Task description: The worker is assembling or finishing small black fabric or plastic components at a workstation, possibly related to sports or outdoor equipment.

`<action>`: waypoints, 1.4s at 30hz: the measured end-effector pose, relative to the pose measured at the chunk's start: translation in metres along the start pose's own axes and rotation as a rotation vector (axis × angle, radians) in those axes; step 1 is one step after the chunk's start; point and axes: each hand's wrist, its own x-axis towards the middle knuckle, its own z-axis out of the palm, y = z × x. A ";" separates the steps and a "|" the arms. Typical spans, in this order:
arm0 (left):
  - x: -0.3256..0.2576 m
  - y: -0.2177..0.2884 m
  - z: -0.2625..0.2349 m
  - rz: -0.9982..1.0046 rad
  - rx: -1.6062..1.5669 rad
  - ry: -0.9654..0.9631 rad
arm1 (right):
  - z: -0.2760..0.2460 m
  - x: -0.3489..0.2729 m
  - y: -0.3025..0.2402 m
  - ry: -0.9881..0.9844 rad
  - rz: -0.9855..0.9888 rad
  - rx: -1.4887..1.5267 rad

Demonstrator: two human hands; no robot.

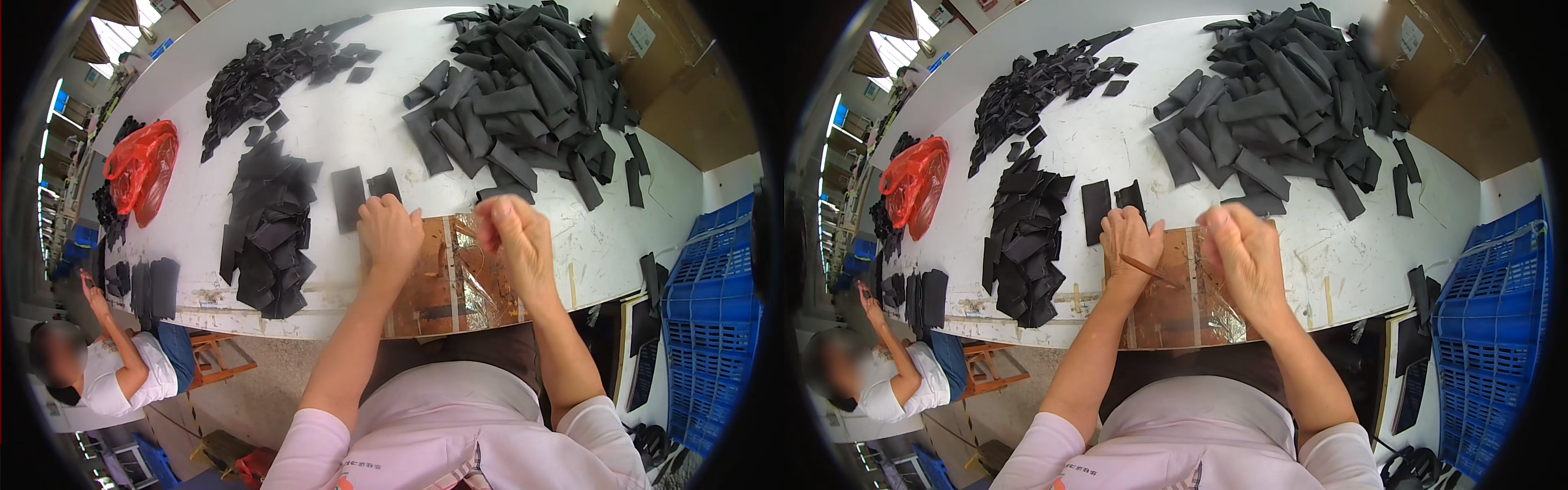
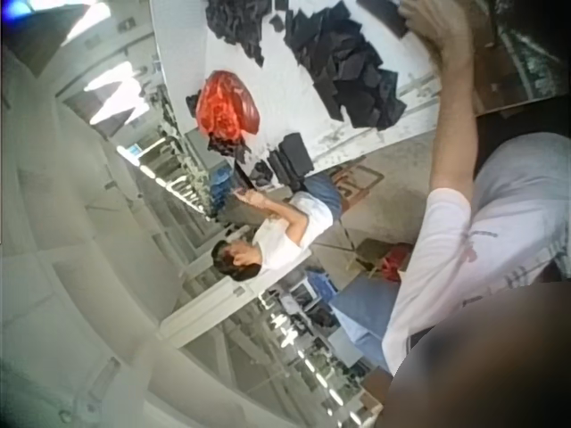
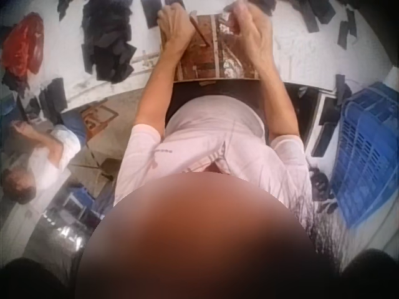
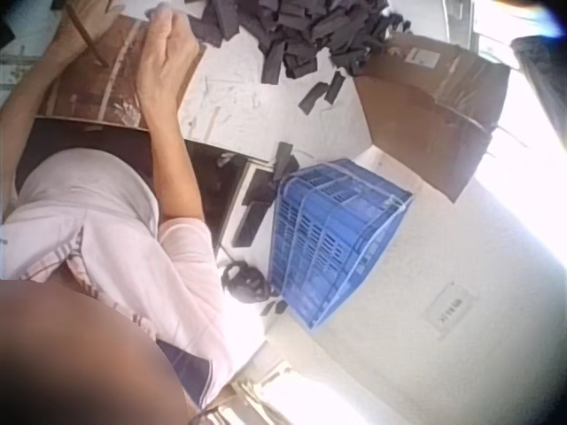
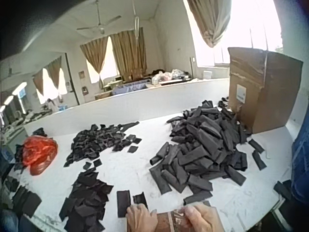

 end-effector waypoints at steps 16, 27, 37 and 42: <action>-0.108 -0.063 -0.079 -0.484 -1.922 -0.676 | 0.048 -0.075 0.022 -0.407 0.447 0.495; -0.130 -0.030 -0.075 -0.449 -1.302 -0.080 | 0.054 -0.078 0.037 -0.085 -0.225 -0.319; -0.129 -0.020 -0.112 -0.423 -1.462 -0.271 | 0.042 -0.077 0.047 -0.062 -0.543 -0.585; -0.125 -0.021 -0.114 -0.534 -1.489 -0.337 | 0.039 -0.075 0.049 -0.066 -0.620 -0.658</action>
